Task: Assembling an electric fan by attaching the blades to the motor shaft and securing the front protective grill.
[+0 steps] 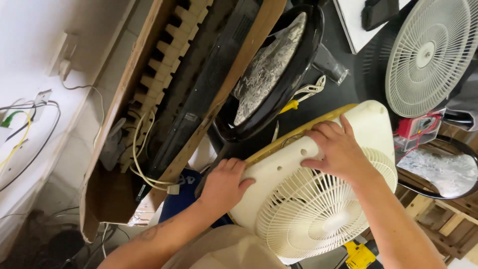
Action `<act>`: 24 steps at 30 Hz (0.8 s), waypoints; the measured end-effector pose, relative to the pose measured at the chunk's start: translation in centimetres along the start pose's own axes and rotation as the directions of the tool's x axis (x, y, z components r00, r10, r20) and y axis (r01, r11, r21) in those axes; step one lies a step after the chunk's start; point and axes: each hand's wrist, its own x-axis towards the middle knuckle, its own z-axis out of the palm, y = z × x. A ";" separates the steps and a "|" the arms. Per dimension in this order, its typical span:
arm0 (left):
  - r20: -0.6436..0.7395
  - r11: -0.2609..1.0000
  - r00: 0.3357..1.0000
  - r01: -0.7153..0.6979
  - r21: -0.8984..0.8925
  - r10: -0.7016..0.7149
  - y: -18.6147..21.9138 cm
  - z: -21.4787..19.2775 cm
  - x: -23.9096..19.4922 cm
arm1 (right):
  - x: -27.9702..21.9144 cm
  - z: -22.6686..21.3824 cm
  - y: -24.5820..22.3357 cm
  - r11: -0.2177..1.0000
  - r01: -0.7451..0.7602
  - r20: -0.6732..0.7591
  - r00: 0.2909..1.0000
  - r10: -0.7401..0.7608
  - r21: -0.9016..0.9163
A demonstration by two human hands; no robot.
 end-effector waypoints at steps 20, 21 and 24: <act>-0.225 0.930 0.917 -0.356 -0.090 0.329 2.3 5.7 11.9 | -0.7 -0.5 -0.4 0.966 0.123 -0.138 0.986 -0.093 0.229; -0.224 0.912 0.892 -0.409 -0.029 0.393 2.1 5.2 12.0 | -0.7 -0.5 -0.4 0.966 0.119 -0.136 0.987 -0.089 0.229; -0.217 0.863 0.839 -0.504 0.032 0.498 1.7 5.2 12.5 | -0.3 -1.5 -1.3 0.977 0.075 -0.069 0.996 -0.063 0.198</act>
